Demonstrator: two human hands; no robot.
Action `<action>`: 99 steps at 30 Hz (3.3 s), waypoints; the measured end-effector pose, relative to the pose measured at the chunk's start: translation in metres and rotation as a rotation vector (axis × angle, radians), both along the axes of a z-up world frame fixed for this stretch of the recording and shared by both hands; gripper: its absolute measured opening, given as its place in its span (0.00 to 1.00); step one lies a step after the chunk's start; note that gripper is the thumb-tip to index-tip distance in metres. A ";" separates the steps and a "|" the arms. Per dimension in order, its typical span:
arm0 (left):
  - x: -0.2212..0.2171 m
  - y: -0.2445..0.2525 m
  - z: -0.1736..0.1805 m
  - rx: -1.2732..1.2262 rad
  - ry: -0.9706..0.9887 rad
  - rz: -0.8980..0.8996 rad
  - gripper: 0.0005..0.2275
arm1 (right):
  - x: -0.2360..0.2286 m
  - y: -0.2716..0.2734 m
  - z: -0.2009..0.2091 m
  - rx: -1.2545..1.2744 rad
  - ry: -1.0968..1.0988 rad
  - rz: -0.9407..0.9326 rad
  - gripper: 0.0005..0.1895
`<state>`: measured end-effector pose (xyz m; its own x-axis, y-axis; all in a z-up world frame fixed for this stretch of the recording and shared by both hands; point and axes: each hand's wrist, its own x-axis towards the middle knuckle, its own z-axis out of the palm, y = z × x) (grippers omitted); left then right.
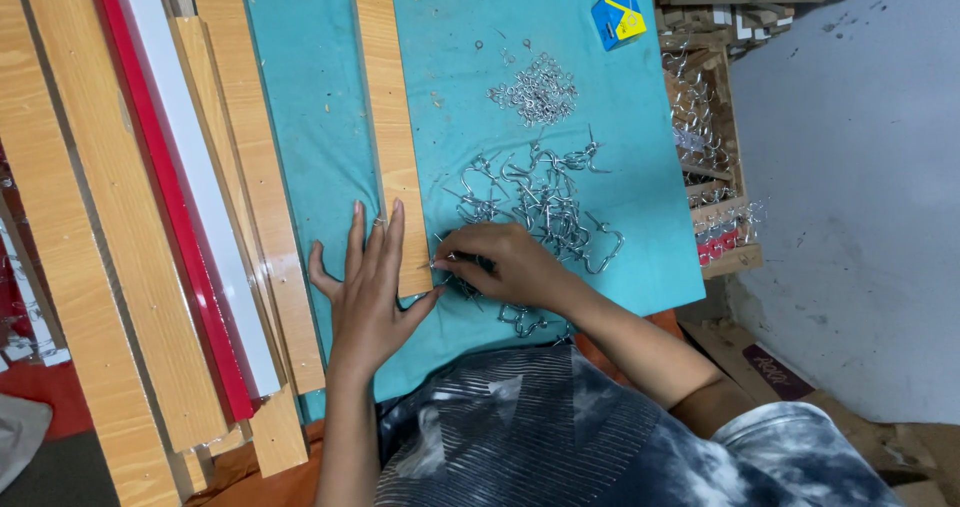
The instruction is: Attach metal hooks to wooden strips to assemble racks
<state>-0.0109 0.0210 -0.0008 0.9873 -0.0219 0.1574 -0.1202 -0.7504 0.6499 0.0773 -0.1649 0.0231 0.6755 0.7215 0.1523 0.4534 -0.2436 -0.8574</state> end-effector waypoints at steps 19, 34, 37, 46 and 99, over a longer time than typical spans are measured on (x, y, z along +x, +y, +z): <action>0.000 0.000 -0.001 0.027 0.006 0.000 0.51 | -0.009 0.004 -0.017 -0.220 -0.350 0.122 0.10; 0.001 0.002 -0.010 0.030 0.004 -0.002 0.51 | -0.011 0.027 -0.021 -0.345 -0.516 0.189 0.08; -0.002 0.001 -0.009 0.060 0.027 0.004 0.51 | 0.003 0.021 -0.003 -0.324 -0.458 0.216 0.08; -0.002 -0.001 -0.001 0.007 0.027 0.018 0.48 | 0.110 -0.023 0.007 -0.370 -0.362 0.226 0.12; 0.002 0.001 0.002 0.045 0.037 0.034 0.46 | 0.073 0.035 0.021 -0.119 -0.312 0.088 0.01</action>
<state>-0.0090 0.0216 0.0010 0.9927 0.0058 0.1204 -0.0705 -0.7825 0.6187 0.1499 -0.1300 0.0439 0.5442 0.7999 0.2528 0.7128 -0.2819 -0.6422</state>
